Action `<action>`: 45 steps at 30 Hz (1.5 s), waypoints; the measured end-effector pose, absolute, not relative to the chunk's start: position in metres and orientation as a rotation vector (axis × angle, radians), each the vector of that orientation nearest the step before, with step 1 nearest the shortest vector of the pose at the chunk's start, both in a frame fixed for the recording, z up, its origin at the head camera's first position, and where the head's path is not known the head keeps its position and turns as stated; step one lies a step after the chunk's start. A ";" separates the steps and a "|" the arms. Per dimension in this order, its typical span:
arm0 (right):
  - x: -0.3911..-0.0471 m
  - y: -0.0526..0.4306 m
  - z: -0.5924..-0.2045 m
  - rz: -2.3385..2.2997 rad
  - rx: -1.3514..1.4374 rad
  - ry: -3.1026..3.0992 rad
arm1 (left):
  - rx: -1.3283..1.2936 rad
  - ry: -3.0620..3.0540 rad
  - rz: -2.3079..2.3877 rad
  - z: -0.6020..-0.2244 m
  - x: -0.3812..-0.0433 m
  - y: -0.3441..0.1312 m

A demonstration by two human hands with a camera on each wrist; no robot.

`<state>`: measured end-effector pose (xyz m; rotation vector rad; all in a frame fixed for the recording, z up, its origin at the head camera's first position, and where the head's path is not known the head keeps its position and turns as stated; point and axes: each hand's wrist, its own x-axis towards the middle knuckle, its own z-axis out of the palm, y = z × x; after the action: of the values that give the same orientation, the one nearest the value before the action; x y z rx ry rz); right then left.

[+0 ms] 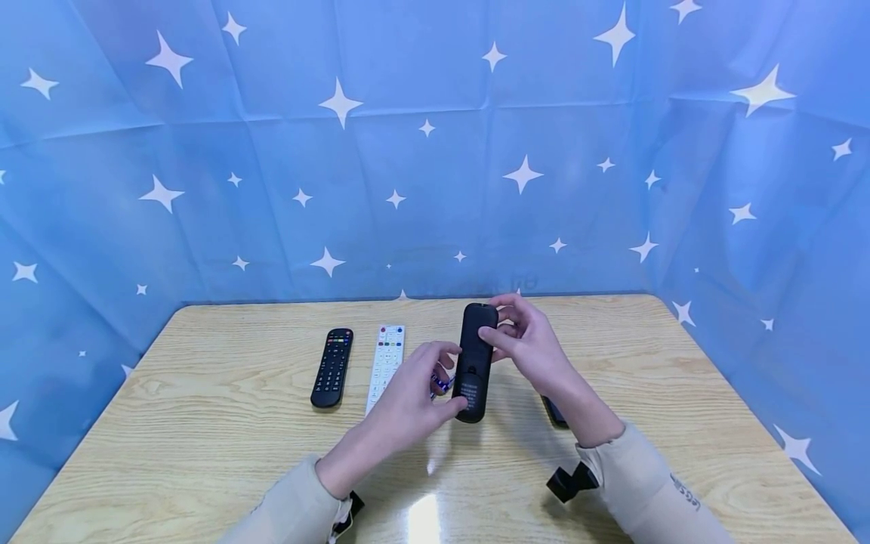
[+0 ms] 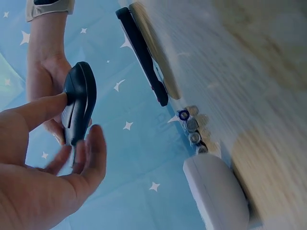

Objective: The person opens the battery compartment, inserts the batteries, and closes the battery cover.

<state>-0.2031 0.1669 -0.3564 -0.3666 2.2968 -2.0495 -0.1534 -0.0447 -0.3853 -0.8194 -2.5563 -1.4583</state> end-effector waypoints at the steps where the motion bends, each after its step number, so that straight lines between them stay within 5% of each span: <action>1: -0.203 0.167 -0.356 -2.051 -0.367 2.296 | -0.783 -2.577 -1.522 -0.385 -0.154 -0.045; 11: -0.202 0.166 -0.356 -2.069 -0.403 2.275 | -0.707 -2.605 -1.919 -0.382 -0.156 -0.048; 45: -0.199 0.164 -0.350 -2.086 -0.401 2.286 | -0.664 -2.554 -1.741 -0.384 -0.150 -0.042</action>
<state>-0.1988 0.1639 -0.3504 -0.4012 2.2863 -2.0863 -0.1497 -0.0420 -0.3835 -0.6637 -2.5538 -1.7406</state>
